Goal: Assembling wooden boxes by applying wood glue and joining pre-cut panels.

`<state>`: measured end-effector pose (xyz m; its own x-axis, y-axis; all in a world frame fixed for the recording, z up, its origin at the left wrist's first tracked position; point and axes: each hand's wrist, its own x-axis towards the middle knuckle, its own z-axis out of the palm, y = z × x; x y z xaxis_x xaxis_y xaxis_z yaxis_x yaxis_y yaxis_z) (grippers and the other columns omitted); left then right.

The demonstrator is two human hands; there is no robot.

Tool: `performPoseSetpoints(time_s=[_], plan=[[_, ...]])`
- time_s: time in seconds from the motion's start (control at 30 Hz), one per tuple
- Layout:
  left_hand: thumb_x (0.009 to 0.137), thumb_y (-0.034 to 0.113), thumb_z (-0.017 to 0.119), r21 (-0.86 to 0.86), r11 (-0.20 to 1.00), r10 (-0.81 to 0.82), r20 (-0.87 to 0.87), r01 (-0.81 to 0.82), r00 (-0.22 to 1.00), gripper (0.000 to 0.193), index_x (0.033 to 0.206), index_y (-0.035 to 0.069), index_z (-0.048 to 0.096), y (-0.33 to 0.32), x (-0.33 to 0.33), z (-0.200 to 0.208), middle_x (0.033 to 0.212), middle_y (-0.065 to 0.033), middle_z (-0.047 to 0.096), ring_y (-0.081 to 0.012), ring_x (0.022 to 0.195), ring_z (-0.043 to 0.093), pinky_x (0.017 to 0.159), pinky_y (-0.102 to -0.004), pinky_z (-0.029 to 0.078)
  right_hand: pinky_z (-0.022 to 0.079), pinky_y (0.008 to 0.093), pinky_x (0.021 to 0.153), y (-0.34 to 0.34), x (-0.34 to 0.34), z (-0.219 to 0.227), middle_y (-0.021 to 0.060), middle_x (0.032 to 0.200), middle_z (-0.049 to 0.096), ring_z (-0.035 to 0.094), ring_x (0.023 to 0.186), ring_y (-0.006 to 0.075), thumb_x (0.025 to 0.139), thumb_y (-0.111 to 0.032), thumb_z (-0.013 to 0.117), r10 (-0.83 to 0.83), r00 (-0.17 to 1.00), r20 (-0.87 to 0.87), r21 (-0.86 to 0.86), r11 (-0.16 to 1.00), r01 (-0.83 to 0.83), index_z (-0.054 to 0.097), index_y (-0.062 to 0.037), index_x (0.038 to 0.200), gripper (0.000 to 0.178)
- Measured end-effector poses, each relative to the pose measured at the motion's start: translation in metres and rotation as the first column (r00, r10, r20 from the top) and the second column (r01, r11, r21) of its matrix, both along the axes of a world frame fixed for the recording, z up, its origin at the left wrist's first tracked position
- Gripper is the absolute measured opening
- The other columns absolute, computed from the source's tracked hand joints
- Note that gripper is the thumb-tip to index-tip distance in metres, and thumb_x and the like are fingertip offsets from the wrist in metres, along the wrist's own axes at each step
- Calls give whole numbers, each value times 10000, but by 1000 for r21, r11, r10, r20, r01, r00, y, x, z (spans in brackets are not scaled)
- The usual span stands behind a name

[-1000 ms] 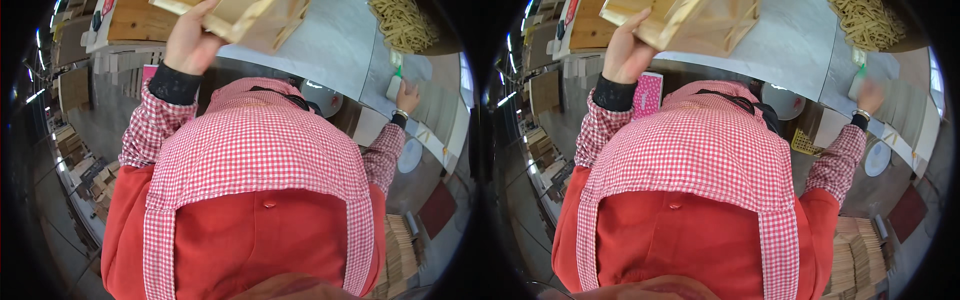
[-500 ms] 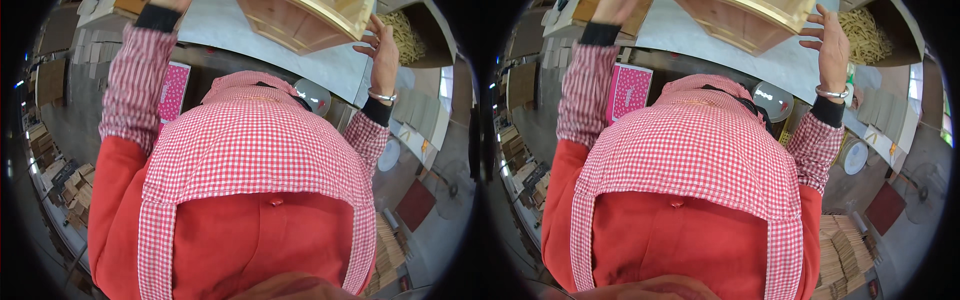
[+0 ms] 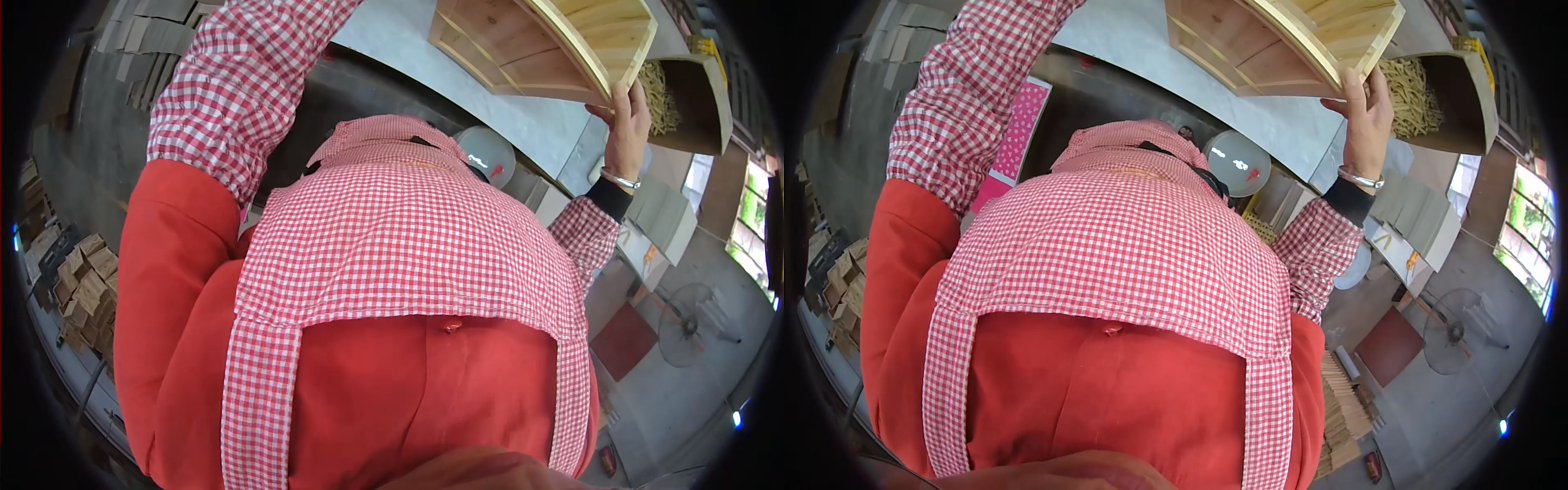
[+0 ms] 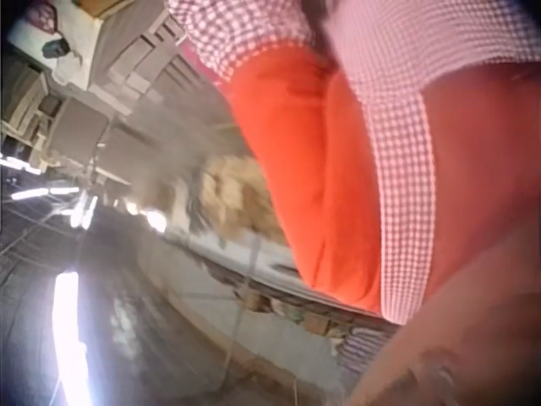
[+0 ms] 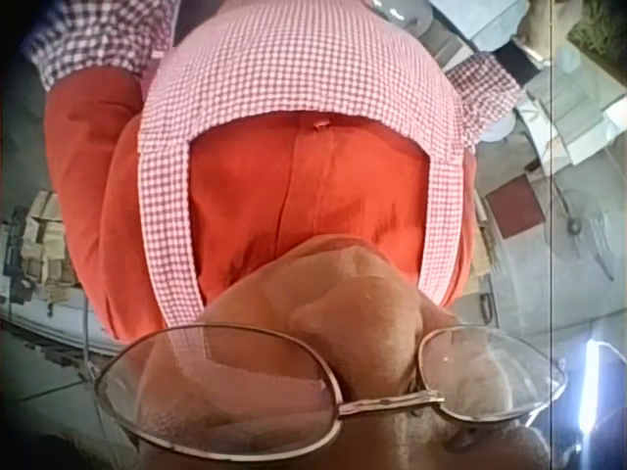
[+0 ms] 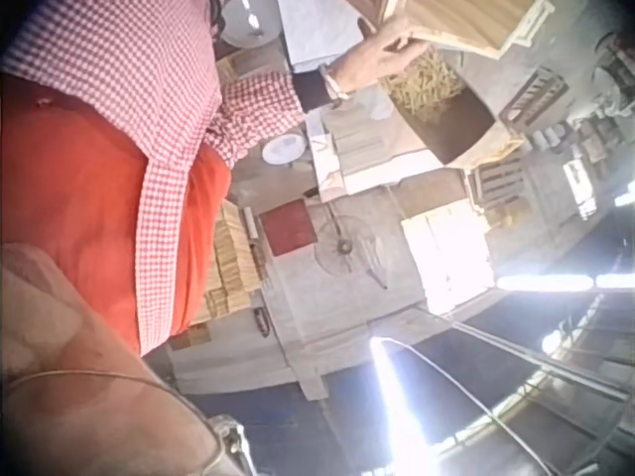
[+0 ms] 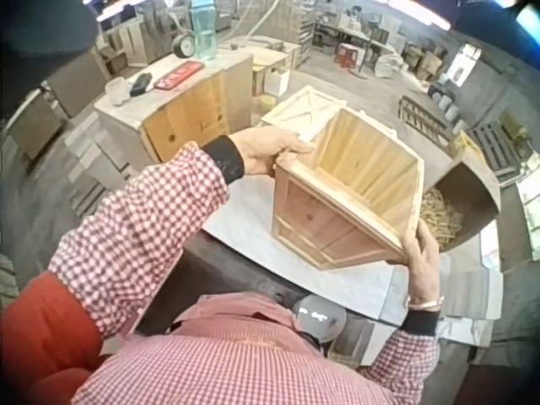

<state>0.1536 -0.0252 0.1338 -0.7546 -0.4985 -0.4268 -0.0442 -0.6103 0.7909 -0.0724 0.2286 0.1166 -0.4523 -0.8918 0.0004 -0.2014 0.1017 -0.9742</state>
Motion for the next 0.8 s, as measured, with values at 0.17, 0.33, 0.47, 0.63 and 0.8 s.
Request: performPoseSetpoints(time_s=[0.17, 0.33, 0.47, 0.63, 0.8], plan=[[880, 129, 619, -287, 958, -39, -58, 21, 998, 209, 1032, -13, 602, -11, -18, -29, 920, -56, 649, -135, 750, 617, 662, -282, 520, 561, 320, 694, 0, -2, 0, 91, 1187, 557, 593, 995, 177, 933, -254, 540, 23, 998, -56, 77, 997, -19, 465, 16, 1294, 456], [878, 214, 612, -414, 877, 14, 531, 245, 847, 359, 1111, -57, 582, -15, -44, -13, 1063, -127, 623, -179, 854, 577, 727, -317, 481, 562, 339, 711, 1, 1, 0, 93, 1188, 554, 591, 1005, 189, 937, -266, 527, 88, 993, -78, 106, 991, -79, 437, 4, 1322, 479], [875, 255, 612, -438, 894, -145, -94, 89, 985, 480, 1247, -34, 516, 4, -13, -55, 1190, -179, 556, -225, 1035, 502, 821, -351, 442, 562, 355, 724, 11, 2, 4, 92, 1193, 552, 593, 1014, 195, 942, -295, 508, 121, 988, -98, 179, 979, -102, 433, -10, 1330, 488], [851, 237, 632, -154, 985, -132, -395, 76, 909, 508, 1295, 36, 492, 25, -8, -81, 1256, -222, 514, -311, 1111, 488, 853, -408, 459, 561, 353, 728, 13, -25, -6, 89, 1194, 558, 597, 1018, 194, 947, -307, 496, 94, 990, -103, 294, 954, -60, 460, -12, 1311, 470], [842, 417, 634, -325, 943, -9, -222, -65, 975, 632, 1326, 51, 457, 24, -34, -79, 1317, -137, 492, -245, 1109, 501, 881, -360, 447, 556, 324, 691, 6, -23, 4, 88, 1132, 590, 604, 962, 169, 941, -283, 537, 46, 983, -177, 391, 920, 27, 494, -12, 1266, 426]])
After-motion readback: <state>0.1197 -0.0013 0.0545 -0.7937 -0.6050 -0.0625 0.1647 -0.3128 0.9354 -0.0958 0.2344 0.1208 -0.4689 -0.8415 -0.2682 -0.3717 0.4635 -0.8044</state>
